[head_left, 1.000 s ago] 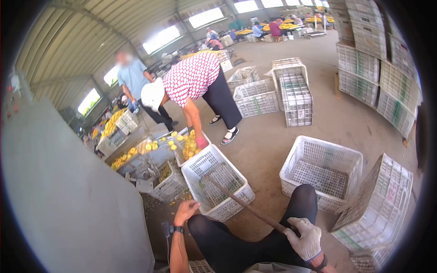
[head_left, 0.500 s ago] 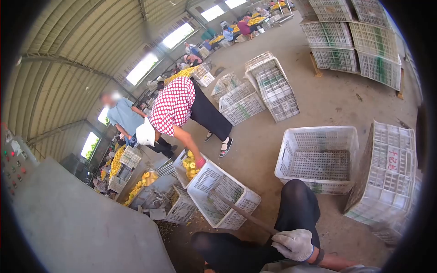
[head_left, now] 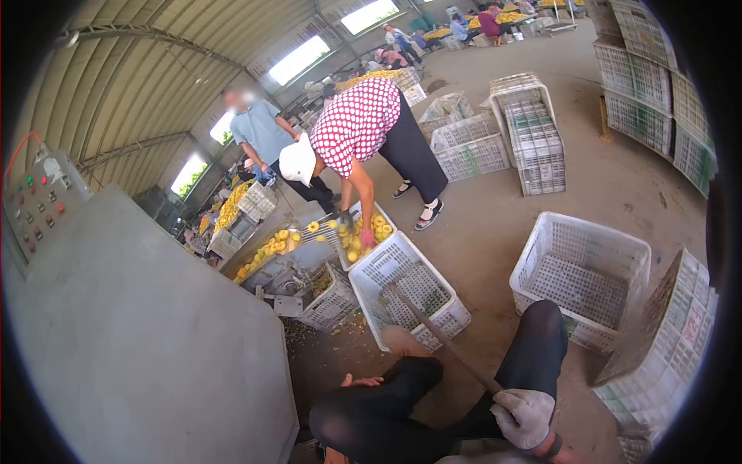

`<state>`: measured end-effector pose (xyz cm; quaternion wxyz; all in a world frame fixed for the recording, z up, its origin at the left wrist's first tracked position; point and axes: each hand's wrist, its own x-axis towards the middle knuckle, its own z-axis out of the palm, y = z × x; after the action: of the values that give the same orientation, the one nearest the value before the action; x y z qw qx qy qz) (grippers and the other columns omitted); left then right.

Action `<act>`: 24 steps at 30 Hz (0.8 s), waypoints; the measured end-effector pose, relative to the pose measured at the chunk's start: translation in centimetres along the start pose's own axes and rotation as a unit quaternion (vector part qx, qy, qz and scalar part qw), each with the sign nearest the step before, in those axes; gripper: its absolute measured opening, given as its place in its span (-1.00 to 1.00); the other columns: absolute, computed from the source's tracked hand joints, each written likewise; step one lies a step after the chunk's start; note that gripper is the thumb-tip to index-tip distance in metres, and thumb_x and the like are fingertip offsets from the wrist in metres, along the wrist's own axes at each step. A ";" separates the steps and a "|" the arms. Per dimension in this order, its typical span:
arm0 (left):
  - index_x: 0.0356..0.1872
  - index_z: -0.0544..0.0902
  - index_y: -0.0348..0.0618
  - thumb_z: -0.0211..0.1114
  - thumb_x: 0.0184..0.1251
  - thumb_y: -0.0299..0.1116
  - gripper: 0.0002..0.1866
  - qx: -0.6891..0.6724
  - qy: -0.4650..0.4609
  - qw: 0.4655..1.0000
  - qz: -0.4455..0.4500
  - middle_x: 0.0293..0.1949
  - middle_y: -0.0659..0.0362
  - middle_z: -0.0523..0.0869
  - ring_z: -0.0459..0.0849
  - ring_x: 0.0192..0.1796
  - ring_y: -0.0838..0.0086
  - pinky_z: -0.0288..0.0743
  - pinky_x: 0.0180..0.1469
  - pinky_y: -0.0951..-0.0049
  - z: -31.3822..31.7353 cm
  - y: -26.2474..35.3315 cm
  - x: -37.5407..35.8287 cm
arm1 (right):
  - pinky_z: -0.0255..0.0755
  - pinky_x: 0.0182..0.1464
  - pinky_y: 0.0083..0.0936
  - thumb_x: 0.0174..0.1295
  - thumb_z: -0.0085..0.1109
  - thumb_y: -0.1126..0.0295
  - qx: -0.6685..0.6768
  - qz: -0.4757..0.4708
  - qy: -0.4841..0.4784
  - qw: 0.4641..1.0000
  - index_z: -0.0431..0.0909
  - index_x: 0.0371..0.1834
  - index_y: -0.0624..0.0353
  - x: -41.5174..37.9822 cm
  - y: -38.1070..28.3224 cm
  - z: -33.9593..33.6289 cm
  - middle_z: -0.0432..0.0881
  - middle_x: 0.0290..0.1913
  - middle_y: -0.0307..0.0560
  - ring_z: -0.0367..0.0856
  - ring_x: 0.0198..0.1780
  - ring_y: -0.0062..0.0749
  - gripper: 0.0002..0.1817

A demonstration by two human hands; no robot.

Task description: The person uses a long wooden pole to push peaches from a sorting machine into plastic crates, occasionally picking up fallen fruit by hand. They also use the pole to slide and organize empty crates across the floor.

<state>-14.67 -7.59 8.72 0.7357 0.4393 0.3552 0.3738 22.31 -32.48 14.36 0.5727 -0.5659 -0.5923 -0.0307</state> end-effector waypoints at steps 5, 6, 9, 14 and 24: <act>0.10 0.73 -0.45 0.16 0.66 0.05 -0.40 0.073 -0.057 0.996 -0.004 0.07 -0.07 0.81 0.75 0.21 0.23 0.53 0.39 0.29 0.0 2.7 0.2 | 0.66 -0.08 -0.26 0.15 0.48 0.52 0.024 0.040 -0.034 0.998 0.74 0.01 0.12 0.0 -0.9 -0.9 0.82 -0.12 -0.01 0.81 -0.16 -0.06 -0.68; 0.10 0.73 -0.45 0.16 0.67 0.05 -0.40 0.103 -0.065 0.992 -0.020 0.08 -0.08 0.81 0.75 0.22 0.23 0.53 0.39 0.29 0.2 3.9 0.5 | 0.66 -0.10 -0.27 0.13 0.50 0.54 0.016 0.032 -0.031 0.999 0.74 -0.02 0.12 0.5 -1.2 -0.6 0.82 -0.13 -0.03 0.81 -0.17 -0.08 -0.68; 0.25 0.63 -0.45 0.12 0.68 0.08 -0.36 0.220 -0.089 0.965 -0.116 0.15 -0.09 0.78 0.71 0.30 0.18 0.48 0.46 0.30 1.8 7.6 2.3 | 0.66 -0.11 -0.27 0.13 0.49 0.56 0.012 0.029 -0.030 0.999 0.74 -0.05 0.13 0.9 -1.3 0.0 0.82 -0.13 -0.02 0.80 -0.17 -0.10 -0.70; 0.32 0.59 -0.39 0.22 0.63 0.07 -0.37 0.313 -0.230 0.919 -0.065 0.17 -0.04 0.78 0.73 0.28 0.25 0.51 0.43 0.30 4.4 12.2 9.0 | 0.66 -0.10 -0.28 0.11 0.49 0.58 -0.001 0.009 -0.035 0.999 0.74 -0.04 0.17 1.0 -1.7 0.4 0.82 -0.13 0.01 0.80 -0.16 -0.08 -0.68; 0.33 0.61 -0.24 0.50 0.36 -0.01 -0.34 0.573 -0.384 0.719 0.089 0.19 -0.02 0.77 0.74 0.25 0.15 0.58 0.34 0.20 17.1 12.1 12.7 | 0.60 -0.37 -0.29 -0.11 0.48 0.51 -0.053 -0.094 -0.041 0.993 0.70 -0.11 0.11 4.2 -3.8 3.3 0.80 -0.30 -0.09 0.78 -0.40 -0.17 -0.61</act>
<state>3.00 0.92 23.45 0.3800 0.9123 0.1480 -0.0376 18.74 -28.86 18.54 0.5119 -0.5378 -0.6635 -0.0922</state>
